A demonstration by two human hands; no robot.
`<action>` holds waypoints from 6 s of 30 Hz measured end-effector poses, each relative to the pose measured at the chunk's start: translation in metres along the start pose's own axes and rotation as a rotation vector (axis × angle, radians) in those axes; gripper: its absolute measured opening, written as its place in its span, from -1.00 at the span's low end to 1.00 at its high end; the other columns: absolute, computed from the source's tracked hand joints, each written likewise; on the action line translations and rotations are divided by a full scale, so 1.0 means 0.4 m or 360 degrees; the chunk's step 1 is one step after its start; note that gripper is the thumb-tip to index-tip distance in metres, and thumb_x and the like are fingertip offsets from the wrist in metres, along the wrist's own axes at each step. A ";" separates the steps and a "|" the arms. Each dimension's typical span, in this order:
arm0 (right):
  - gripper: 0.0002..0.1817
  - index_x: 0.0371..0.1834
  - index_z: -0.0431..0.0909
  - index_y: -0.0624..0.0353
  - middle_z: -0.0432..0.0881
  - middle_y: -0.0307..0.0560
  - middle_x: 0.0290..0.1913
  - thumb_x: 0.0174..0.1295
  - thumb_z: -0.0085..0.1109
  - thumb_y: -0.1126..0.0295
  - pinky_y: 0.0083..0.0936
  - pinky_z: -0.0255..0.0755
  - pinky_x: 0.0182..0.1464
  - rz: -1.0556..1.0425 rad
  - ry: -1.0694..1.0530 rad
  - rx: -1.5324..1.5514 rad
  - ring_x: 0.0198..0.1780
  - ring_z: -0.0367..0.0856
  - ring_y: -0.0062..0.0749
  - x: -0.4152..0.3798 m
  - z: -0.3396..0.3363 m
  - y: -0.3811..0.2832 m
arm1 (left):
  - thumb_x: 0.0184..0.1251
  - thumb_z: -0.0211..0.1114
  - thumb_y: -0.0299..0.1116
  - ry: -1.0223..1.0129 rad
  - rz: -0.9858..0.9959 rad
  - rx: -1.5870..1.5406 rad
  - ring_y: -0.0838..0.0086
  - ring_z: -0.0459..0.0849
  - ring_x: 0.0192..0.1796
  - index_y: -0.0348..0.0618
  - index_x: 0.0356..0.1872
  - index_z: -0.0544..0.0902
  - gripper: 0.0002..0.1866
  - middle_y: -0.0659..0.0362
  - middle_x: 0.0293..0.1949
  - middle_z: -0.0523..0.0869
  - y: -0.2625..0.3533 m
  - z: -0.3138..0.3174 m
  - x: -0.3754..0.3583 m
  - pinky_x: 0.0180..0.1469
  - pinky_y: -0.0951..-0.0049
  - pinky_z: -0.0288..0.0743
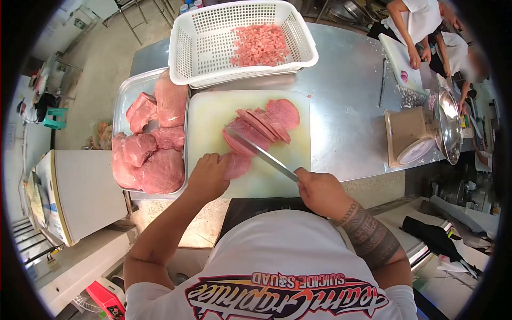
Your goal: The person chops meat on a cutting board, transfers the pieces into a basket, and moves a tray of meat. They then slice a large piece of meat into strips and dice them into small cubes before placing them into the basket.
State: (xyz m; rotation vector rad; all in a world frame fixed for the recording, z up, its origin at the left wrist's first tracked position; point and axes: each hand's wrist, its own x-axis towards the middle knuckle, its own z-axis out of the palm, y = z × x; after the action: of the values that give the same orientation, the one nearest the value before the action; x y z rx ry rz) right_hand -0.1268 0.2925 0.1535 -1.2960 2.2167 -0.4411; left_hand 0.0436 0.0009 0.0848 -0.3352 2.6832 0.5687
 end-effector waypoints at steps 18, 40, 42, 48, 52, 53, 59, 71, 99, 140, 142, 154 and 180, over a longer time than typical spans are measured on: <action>-0.77 0.12 0.48 0.30 0.76 0.35 -0.25 0.53 0.15 0.43 0.02 0.62 -0.15 0.0235 0.0355 0.0704 -0.21 0.78 0.33 -0.036 0.027 0.162 | 0.43 0.44 -0.19 0.0953 -0.0634 -0.0896 0.39 0.74 -0.33 -0.47 -0.15 0.74 -0.61 0.01 -0.34 0.80 0.134 0.183 0.037 -0.25 0.31 0.60; -0.69 0.13 0.42 0.36 0.74 0.46 -0.20 0.43 0.18 0.43 0.20 0.62 -0.03 0.0548 0.0427 0.0307 -0.10 0.75 0.44 0.014 0.049 0.228 | 0.15 0.67 -0.26 0.0608 -0.0794 -0.1919 0.31 0.80 0.03 -0.33 0.59 0.34 -0.01 -0.02 0.09 0.77 -0.105 -0.007 0.400 -0.09 0.21 0.71; -0.70 0.11 0.40 0.34 0.74 0.44 -0.23 0.43 0.18 0.42 0.21 0.62 -0.04 0.0517 0.0390 0.0262 -0.11 0.75 0.43 0.020 0.047 0.229 | 0.16 0.66 -0.29 0.0514 -0.0837 -0.2081 0.31 0.79 0.08 -0.25 0.63 0.30 0.01 -0.06 0.16 0.74 -0.050 -0.051 0.383 -0.06 0.15 0.73; -0.75 0.06 0.39 0.31 0.75 0.40 -0.27 0.45 0.15 0.43 0.21 0.62 -0.06 0.0506 0.0306 0.0209 -0.14 0.77 0.38 0.023 0.033 0.236 | 0.27 0.65 -0.23 0.0609 -0.0435 -0.1742 0.17 0.66 0.36 -0.03 0.79 0.11 0.14 -0.22 0.60 0.39 0.110 -0.125 0.361 0.20 0.12 0.70; -0.77 0.05 0.39 0.30 0.75 0.39 -0.28 0.44 0.13 0.43 0.20 0.64 -0.07 0.0546 0.0271 0.0204 -0.16 0.78 0.37 0.022 0.031 0.227 | 0.39 0.61 -0.15 0.0875 -0.0041 -0.0958 0.10 0.45 0.56 0.00 0.79 0.14 0.06 -0.18 0.68 0.28 -0.069 -0.025 0.483 0.48 0.13 0.50; -0.77 0.04 0.39 0.30 0.76 0.39 -0.28 0.44 0.13 0.44 0.19 0.64 -0.07 0.0559 0.0261 0.0199 -0.16 0.78 0.37 0.023 0.032 0.222 | 0.42 0.60 -0.14 0.0992 0.0042 -0.0691 0.09 0.40 0.60 -0.01 0.77 0.19 0.01 -0.17 0.66 0.31 -0.103 0.002 0.505 0.54 0.14 0.45; -0.78 0.04 0.39 0.31 0.76 0.38 -0.29 0.45 0.12 0.45 0.17 0.65 -0.08 0.0571 0.0250 0.0181 -0.16 0.80 0.35 0.027 0.033 0.206 | 0.57 0.45 -0.23 0.1289 0.0297 -0.1776 0.27 0.60 0.38 -0.17 0.50 0.48 -0.41 0.03 0.34 0.61 0.009 0.110 0.494 0.46 0.30 0.46; -0.80 0.01 0.43 0.29 0.76 0.36 -0.30 0.42 0.13 0.45 0.18 0.66 -0.08 0.0609 0.0333 0.0099 -0.19 0.78 0.38 0.038 0.030 0.203 | 0.51 0.48 -0.23 0.1699 0.0137 -0.0869 0.01 0.74 0.27 -0.32 0.32 0.62 -0.50 -0.20 0.35 0.66 0.080 0.145 0.438 0.39 0.13 0.56; -0.71 0.10 0.43 0.36 0.75 0.34 -0.29 0.39 0.09 0.46 0.21 0.61 -0.09 -0.0058 -0.0042 0.0028 -0.18 0.78 0.33 0.090 0.108 0.065 | 0.36 0.53 -0.38 0.0951 -0.0849 -0.2153 0.27 0.80 0.07 -0.42 0.47 0.39 -0.26 -0.12 0.13 0.69 0.215 0.095 0.118 0.01 0.36 0.70; -0.64 0.23 0.37 0.32 0.75 0.25 -0.25 0.48 0.17 0.42 0.10 0.62 -0.07 0.0027 -0.0090 0.0254 -0.13 0.77 0.28 0.079 0.109 0.055 | 0.29 0.54 -0.59 0.1221 -0.0691 -0.1165 0.37 0.76 -0.21 -0.15 0.49 0.53 -0.29 0.02 0.08 0.69 0.089 0.262 -0.007 -0.09 0.35 0.71; -0.64 0.24 0.38 0.32 0.75 0.25 -0.23 0.48 0.18 0.42 0.07 0.64 -0.06 -0.0054 -0.0018 0.0306 -0.13 0.77 0.28 0.076 0.066 0.008 | 0.35 0.48 -0.61 0.1258 -0.0708 -0.1304 0.38 0.77 -0.20 -0.19 0.46 0.54 -0.36 0.03 0.08 0.71 0.081 0.267 -0.016 -0.10 0.36 0.71; -0.66 0.15 0.39 0.41 0.74 0.32 -0.28 0.38 0.10 0.47 0.02 0.69 -0.20 -0.0186 -0.0090 -0.0151 -0.26 0.80 0.23 0.118 0.191 0.001 | 0.31 0.50 -0.62 0.1479 -0.0755 -0.1110 0.46 0.69 -0.18 -0.25 0.36 0.54 -0.41 0.02 0.13 0.66 0.061 0.215 -0.112 -0.20 0.45 0.63; -0.74 0.08 0.40 0.33 0.76 0.34 -0.25 0.43 0.11 0.44 0.19 0.59 -0.03 0.0084 -0.0049 0.0263 -0.14 0.77 0.32 0.093 0.124 -0.044 | 0.03 0.67 -0.13 0.1078 -0.0449 -0.0122 -0.09 0.57 0.37 -0.05 0.24 0.67 -0.31 -0.09 0.30 0.61 0.093 0.168 -0.036 0.36 -0.12 0.46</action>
State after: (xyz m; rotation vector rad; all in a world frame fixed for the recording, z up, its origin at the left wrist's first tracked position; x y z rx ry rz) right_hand -0.0998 0.2509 0.1125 -1.1480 2.1343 -0.5677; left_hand 0.0661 0.0650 0.0464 -1.0766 3.1538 0.5398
